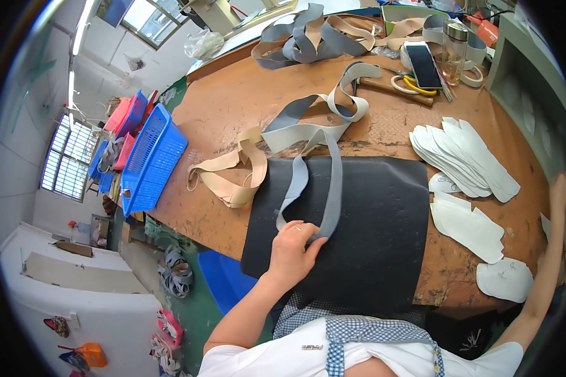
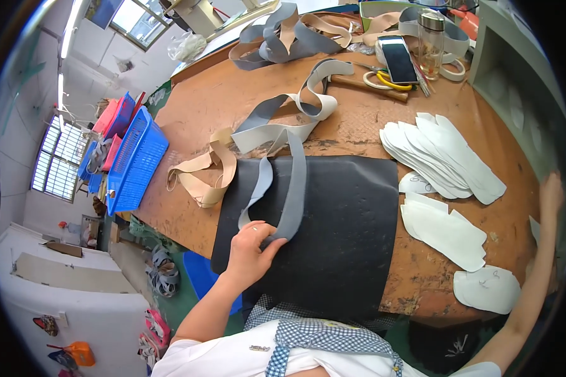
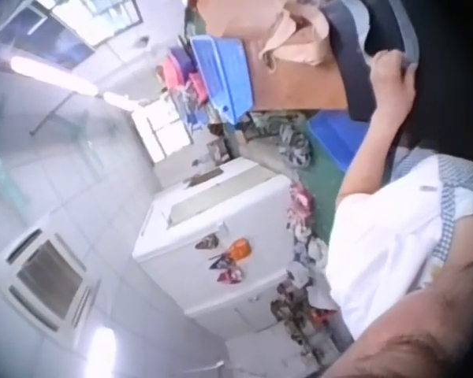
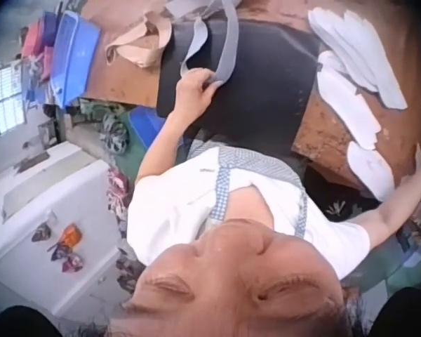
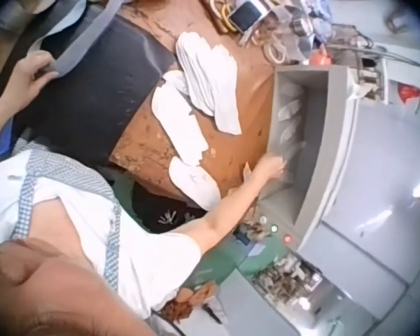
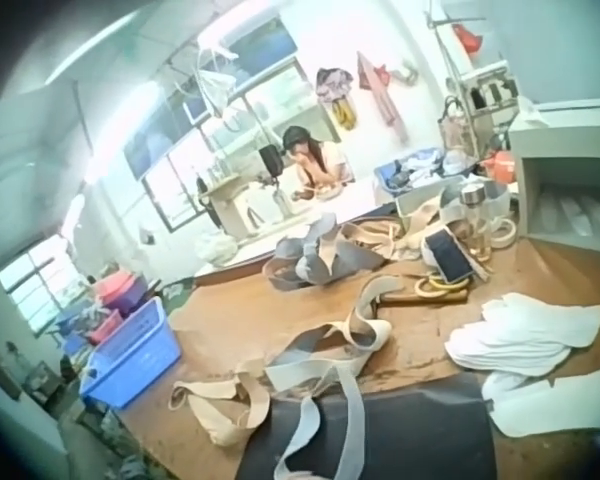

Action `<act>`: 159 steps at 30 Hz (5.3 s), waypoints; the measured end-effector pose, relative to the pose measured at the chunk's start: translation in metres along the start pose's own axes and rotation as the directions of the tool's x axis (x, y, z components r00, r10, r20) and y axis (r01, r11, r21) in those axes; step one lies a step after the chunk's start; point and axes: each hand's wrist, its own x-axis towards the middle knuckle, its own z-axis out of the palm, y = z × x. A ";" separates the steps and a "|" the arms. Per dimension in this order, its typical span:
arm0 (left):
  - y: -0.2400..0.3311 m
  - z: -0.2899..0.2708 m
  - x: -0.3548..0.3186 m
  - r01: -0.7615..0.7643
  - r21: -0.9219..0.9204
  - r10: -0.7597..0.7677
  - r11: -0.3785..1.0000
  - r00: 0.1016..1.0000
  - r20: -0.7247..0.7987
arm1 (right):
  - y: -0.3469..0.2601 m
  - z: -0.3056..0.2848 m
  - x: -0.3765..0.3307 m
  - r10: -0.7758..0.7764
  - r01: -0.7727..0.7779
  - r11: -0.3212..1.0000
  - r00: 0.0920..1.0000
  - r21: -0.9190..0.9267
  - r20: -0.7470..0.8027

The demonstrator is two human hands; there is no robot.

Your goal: Manually aligning and assembling leather shoe upper components on a workbench.

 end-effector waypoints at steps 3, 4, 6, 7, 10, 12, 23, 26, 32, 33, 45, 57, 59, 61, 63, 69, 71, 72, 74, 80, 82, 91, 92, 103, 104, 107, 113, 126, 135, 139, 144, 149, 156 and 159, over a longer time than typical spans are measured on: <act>-0.010 0.001 -0.006 -0.024 -0.102 0.033 0.994 0.996 0.086 | -0.101 -0.096 -0.095 -0.254 0.452 0.777 0.862 0.438 -0.438; -0.012 0.003 -0.008 -0.026 -0.105 0.035 0.994 0.996 0.080 | -0.138 -0.142 -0.137 -0.297 0.518 0.647 0.847 0.560 -0.440; -0.014 0.004 -0.014 -0.062 -0.171 0.060 0.983 0.998 -0.015 | -0.182 -0.196 -0.199 -0.421 0.617 0.442 0.783 0.651 -0.457; -0.008 -0.002 -0.013 0.076 -0.205 -0.059 0.976 0.995 0.085 | -0.198 -0.211 -0.228 -0.437 0.584 0.376 0.796 0.719 -0.418; -0.013 -0.015 -0.011 -0.164 -0.126 0.170 0.978 0.985 0.034 | -0.236 -0.237 -0.299 -0.548 0.610 0.218 0.723 0.762 -0.422; -0.014 -0.024 -0.008 -0.194 -0.189 0.188 0.963 0.981 -0.053 | -0.252 -0.243 -0.335 -0.586 0.581 0.119 0.696 0.805 -0.415; -0.239 -0.116 0.064 -0.037 -0.019 0.040 0.999 0.983 0.177 | -0.331 -0.304 -0.435 -0.603 0.431 -0.160 0.670 0.888 -0.433; -0.239 -0.171 0.091 0.224 -0.432 -0.238 0.873 0.971 0.021 | -0.345 -0.319 -0.442 -0.614 0.447 -0.192 0.640 0.873 -0.463; -0.261 -0.222 0.144 -0.045 -0.003 0.043 0.999 0.982 -0.181 | -0.375 -0.337 -0.451 -0.631 0.549 -0.273 0.517 0.790 -0.578; -0.248 -0.230 0.148 -0.005 -0.049 -0.007 0.999 0.969 -0.249 | -0.380 -0.337 -0.453 -0.632 0.552 -0.289 0.504 0.782 -0.589; -0.165 -0.295 0.169 -0.365 -0.236 0.150 0.901 0.772 -0.618 | -0.408 -0.380 -0.440 -0.691 0.483 -0.399 0.400 0.779 -0.602; -0.094 -0.185 0.119 -0.231 -0.652 0.022 0.722 0.950 -0.313 | -0.495 -0.429 -0.412 -0.785 -0.211 -0.566 0.433 0.797 -0.443; -0.096 -0.175 0.116 -0.152 -0.730 -0.068 0.666 0.963 -0.262 | -0.493 -0.424 -0.413 -0.820 -0.332 -0.546 0.402 0.769 -0.408; -0.104 -0.160 0.116 -0.005 -0.882 -0.149 0.471 0.985 -0.085 | -0.490 -0.413 -0.408 -0.879 -0.647 -0.474 0.313 0.597 -0.360; -0.100 -0.155 0.111 0.117 -0.909 -0.149 0.399 0.987 0.062 | -0.482 -0.412 -0.412 -0.883 -0.600 -0.468 0.331 0.648 -0.332; -0.069 -0.155 0.060 0.328 -0.944 -0.076 0.023 0.943 0.325 | -0.463 -0.415 -0.409 -0.554 -0.088 -0.657 0.731 0.749 -0.400; -0.051 -0.139 0.036 0.221 -0.953 -0.226 0.209 0.959 0.173 | -0.459 -0.413 -0.403 -0.606 -0.214 -0.650 0.725 0.729 -0.327; -0.058 -0.134 0.028 0.223 -0.951 -0.229 0.213 0.958 0.173 | -0.456 -0.414 -0.405 -0.681 -0.353 -0.630 0.680 0.692 -0.273; -0.076 -0.127 0.021 0.108 -0.951 -0.074 0.290 0.993 0.091 | -0.443 -0.411 -0.400 -0.804 -0.571 -0.542 0.565 0.617 -0.183; -0.075 -0.123 0.017 0.086 -0.901 0.019 0.426 0.994 0.104 | -0.429 -0.401 -0.401 -0.906 -0.829 -0.392 0.422 0.398 -0.013; -0.072 -0.124 0.014 0.020 -0.867 0.076 0.499 0.995 0.067 | -0.422 -0.397 -0.402 -0.916 -0.808 -0.381 0.397 0.449 -0.062; -0.047 -0.121 0.006 -0.134 -0.809 0.055 0.573 0.991 -0.125 | -0.392 -0.379 -0.423 -0.982 -0.836 -0.161 0.191 0.524 0.003; -0.046 -0.120 0.005 -0.159 -0.734 0.076 0.661 0.987 -0.145 | -0.391 -0.376 -0.427 -0.983 -0.859 -0.158 0.183 0.487 0.004; -0.028 -0.133 0.026 -0.333 -0.538 0.294 0.774 0.942 -0.160 | -0.285 -0.413 -0.405 -0.592 -0.552 -0.805 0.733 0.216 -0.335; -0.030 -0.123 0.024 -0.311 -0.472 0.346 0.825 0.938 -0.014 | -0.265 -0.414 -0.410 -0.549 -0.418 -0.803 0.795 0.424 -0.257; -0.036 -0.067 0.007 -0.370 -0.300 0.424 0.880 0.894 0.142 | -0.252 -0.408 -0.435 -0.354 -0.205 -0.701 0.932 0.683 -0.084; -0.049 -0.027 0.010 -0.249 -0.410 0.329 0.878 0.934 0.138 | -0.235 -0.384 -0.438 -0.793 -0.616 -0.455 0.609 0.643 0.021; -0.041 -0.104 0.014 -0.144 -0.624 0.314 0.768 0.934 0.170 | -0.416 -0.296 -0.448 -0.829 -0.811 -0.557 0.533 0.179 -0.166; -0.058 -0.067 -0.038 -0.020 -0.733 0.121 0.680 0.989 0.085 | -0.398 -0.275 -0.467 -0.911 -0.852 -0.382 0.412 0.358 0.007; -0.051 -0.069 -0.036 0.140 -0.844 -0.016 0.517 0.988 0.154 | -0.395 -0.276 -0.469 -0.908 -0.861 -0.378 0.416 0.341 0.045; -0.059 -0.064 -0.036 0.255 -0.865 -0.052 0.432 0.965 0.258 | -0.392 -0.279 -0.474 -0.906 -0.875 -0.361 0.411 0.324 0.100; -0.059 -0.065 -0.036 0.240 -0.857 -0.034 0.456 0.967 0.252 | -0.390 -0.273 -0.475 -0.917 -0.882 -0.356 0.394 0.309 0.067; -0.061 -0.063 -0.032 0.239 -0.864 -0.037 0.444 0.968 0.249 | -0.391 -0.273 -0.473 -0.917 -0.884 -0.358 0.393 0.299 0.063; -0.060 -0.063 -0.031 0.255 -0.863 -0.047 0.436 0.964 0.261 | -0.391 -0.273 -0.473 -0.914 -0.884 -0.364 0.399 0.293 0.068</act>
